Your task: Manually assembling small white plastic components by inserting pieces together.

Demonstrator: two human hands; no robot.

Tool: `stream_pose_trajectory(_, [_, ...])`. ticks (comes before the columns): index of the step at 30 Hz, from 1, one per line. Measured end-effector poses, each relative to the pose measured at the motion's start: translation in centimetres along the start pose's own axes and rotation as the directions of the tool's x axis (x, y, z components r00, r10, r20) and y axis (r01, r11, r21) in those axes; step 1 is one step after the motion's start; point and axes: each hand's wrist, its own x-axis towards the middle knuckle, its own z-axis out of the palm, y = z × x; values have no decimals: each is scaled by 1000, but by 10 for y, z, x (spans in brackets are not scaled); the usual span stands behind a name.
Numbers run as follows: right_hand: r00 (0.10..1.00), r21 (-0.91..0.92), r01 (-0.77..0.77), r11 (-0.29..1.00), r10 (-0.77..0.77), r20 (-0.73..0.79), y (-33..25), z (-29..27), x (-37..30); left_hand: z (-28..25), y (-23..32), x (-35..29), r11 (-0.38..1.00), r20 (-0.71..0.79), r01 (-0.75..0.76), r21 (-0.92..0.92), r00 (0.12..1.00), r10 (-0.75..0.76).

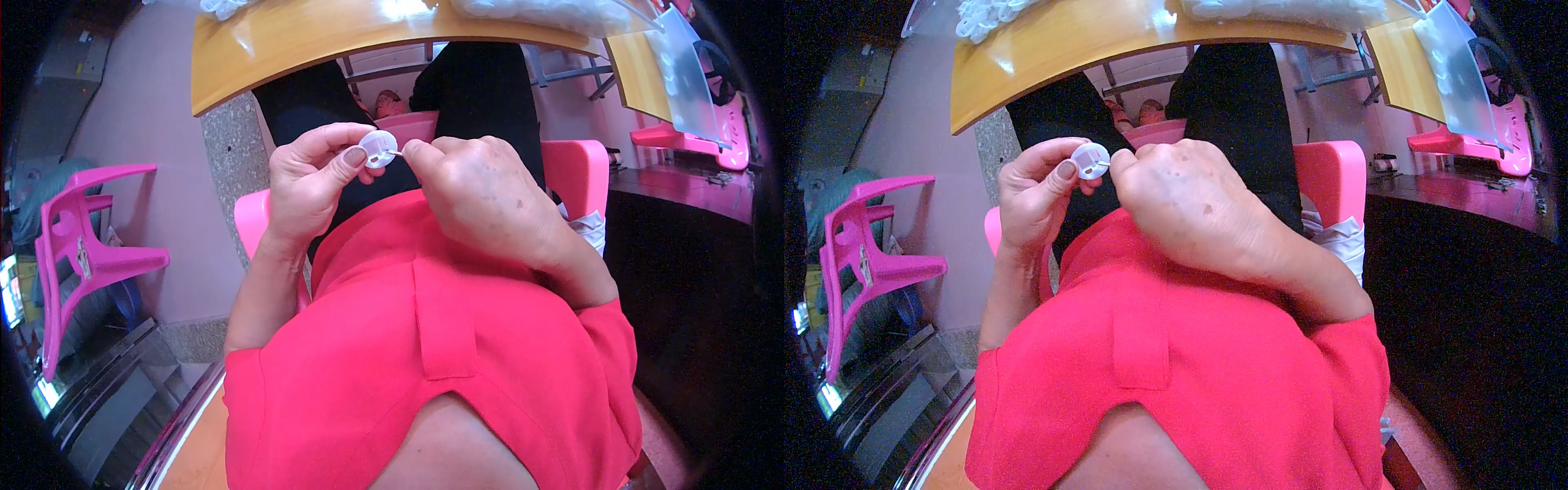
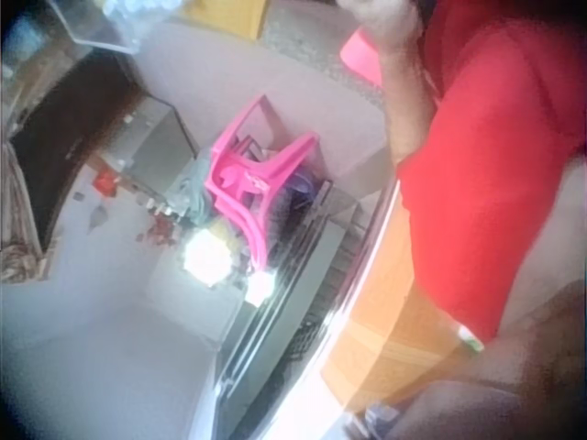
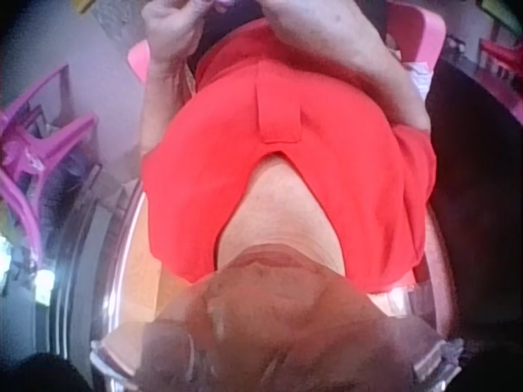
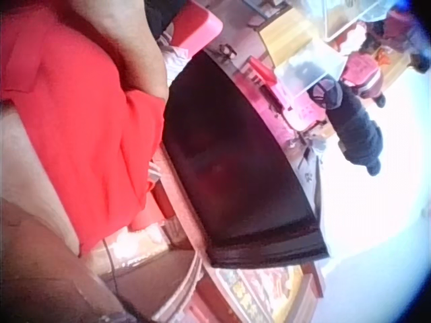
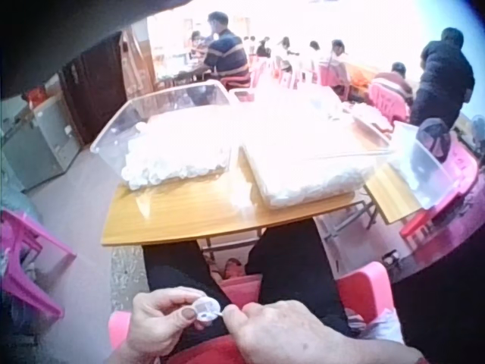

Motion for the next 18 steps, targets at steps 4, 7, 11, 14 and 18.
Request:
stream_pose_trajectory(4, [1000, -49, 7, 999, -7, -4, -5, 0, 2, 0, 0, -1, 999, -6, 21, -39, 1000, -21])
stream_pose_trajectory(7, [1000, -94, 17, 995, -17, 10, -6, 3, 1, 0, -2, 0, 999, -13, 32, -27, 999, -33])
stream_pose_trajectory(11, [999, -129, 39, 991, -39, 4, -6, 6, 1, 2, -3, -2, 998, -16, 13, 57, 1000, -12])
stream_pose_trajectory(14, [999, -150, 34, 988, -29, 40, -5, 6, 2, 4, -1, 0, 994, -4, 17, 104, 1000, -17])
stream_pose_trajectory(18, [997, -180, 44, 983, -33, 66, -7, 6, 4, 4, -3, 2, 993, 9, 2, 114, 1000, -3])
